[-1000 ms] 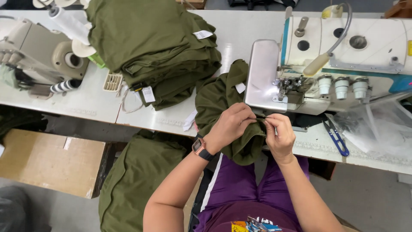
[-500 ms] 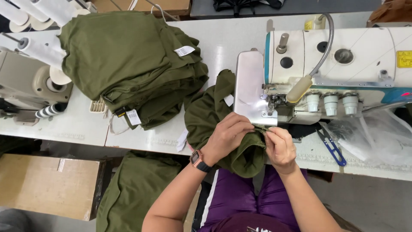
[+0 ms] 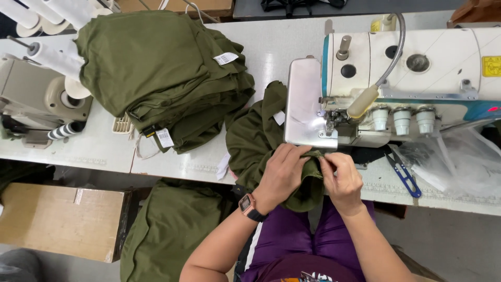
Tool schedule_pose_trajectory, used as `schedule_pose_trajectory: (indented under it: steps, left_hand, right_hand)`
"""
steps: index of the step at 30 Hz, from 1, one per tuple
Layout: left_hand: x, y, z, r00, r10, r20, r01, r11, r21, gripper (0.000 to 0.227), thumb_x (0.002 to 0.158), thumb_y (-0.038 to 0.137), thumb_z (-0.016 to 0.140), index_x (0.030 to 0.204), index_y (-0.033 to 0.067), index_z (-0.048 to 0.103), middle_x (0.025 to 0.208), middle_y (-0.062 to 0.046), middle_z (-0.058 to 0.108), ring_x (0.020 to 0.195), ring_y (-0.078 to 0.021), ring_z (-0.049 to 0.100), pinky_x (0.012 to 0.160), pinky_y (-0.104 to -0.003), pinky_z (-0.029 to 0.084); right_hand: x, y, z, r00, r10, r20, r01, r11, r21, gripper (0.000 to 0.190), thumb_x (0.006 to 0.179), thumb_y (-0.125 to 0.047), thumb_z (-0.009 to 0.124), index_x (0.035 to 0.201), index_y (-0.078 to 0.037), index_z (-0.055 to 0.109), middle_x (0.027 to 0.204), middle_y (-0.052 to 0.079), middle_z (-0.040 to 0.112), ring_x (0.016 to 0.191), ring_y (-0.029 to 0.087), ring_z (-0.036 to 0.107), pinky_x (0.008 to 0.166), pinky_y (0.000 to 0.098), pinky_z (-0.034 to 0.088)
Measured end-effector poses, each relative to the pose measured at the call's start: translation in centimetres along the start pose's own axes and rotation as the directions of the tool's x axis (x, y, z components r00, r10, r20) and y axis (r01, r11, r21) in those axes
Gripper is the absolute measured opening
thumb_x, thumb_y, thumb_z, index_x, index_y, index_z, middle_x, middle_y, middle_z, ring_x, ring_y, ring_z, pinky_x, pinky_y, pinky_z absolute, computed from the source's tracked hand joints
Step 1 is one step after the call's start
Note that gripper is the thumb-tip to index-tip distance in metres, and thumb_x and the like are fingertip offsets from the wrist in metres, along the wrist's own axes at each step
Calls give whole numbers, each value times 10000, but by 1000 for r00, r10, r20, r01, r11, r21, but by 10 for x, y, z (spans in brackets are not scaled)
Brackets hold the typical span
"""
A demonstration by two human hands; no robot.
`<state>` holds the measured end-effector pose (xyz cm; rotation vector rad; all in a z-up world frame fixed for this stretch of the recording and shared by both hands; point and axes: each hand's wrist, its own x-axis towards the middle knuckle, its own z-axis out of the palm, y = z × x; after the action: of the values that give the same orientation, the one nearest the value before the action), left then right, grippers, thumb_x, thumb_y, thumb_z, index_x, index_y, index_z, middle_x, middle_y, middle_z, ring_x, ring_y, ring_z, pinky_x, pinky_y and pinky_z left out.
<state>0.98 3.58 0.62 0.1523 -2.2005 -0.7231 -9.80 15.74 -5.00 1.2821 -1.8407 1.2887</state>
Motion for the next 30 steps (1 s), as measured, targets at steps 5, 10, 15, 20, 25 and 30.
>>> schedule_pose_trajectory:
  steps: [5, 10, 15, 20, 25, 30]
  left_hand:
    - [-12, 10, -5, 987, -118, 108, 135, 978, -158, 128, 973, -64, 598, 1060, -6, 672, 793, -59, 493, 649, -236, 564, 561, -322, 532]
    - [-16, 18, -23, 960, -171, 222, 218, 953, -209, 121, 938, -21, 657, 1041, 15, 710, 762, -95, 562, 655, -258, 608, 530, -323, 510]
    - [-19, 24, -38, 927, -237, 291, 326, 893, -311, 134, 915, 3, 699, 1025, 59, 753, 783, -146, 670, 748, -312, 682, 632, -355, 531]
    - [-28, 23, -47, 881, -294, 370, 424, 838, -344, 131, 939, 22, 681, 1032, 75, 755, 849, -165, 688, 875, -334, 702, 736, -397, 556]
    - [-35, 28, -53, 837, -340, 428, 498, 798, -340, 136, 949, 28, 659, 1044, 51, 754, 905, -187, 721, 926, -345, 711, 806, -430, 560]
    - [-31, 32, -57, 834, -357, 421, 504, 803, -317, 154, 944, 74, 702, 1088, 45, 749, 940, -188, 726, 968, -336, 715, 824, -429, 574]
  right_hand:
    - [8, -20, -17, 980, 138, 144, -159, 977, 144, 95, 994, -8, 700, 1070, 42, 728, 820, 124, 675, 666, 303, 661, 517, 363, 546]
    - [4, -27, -32, 916, 271, 297, -359, 884, 298, 104, 963, -35, 717, 1051, -11, 767, 787, 117, 683, 652, 280, 658, 554, 352, 511]
    - [5, -40, -42, 877, 294, 381, -433, 828, 357, 76, 942, -71, 734, 995, -46, 781, 727, 87, 673, 578, 180, 595, 522, 294, 476]
    - [-14, -34, -39, 800, 371, 471, -557, 751, 355, 37, 917, -71, 759, 945, -49, 766, 680, 68, 660, 581, 121, 609, 491, 263, 492]
    - [-12, -43, -44, 751, 359, 555, -608, 704, 367, 33, 910, -52, 735, 918, -37, 763, 666, 76, 662, 561, 116, 597, 472, 271, 485]
    - [-8, -41, -46, 693, 357, 626, -679, 616, 400, 73, 942, -83, 722, 954, -60, 791, 677, 45, 636, 647, 55, 541, 535, 254, 491]
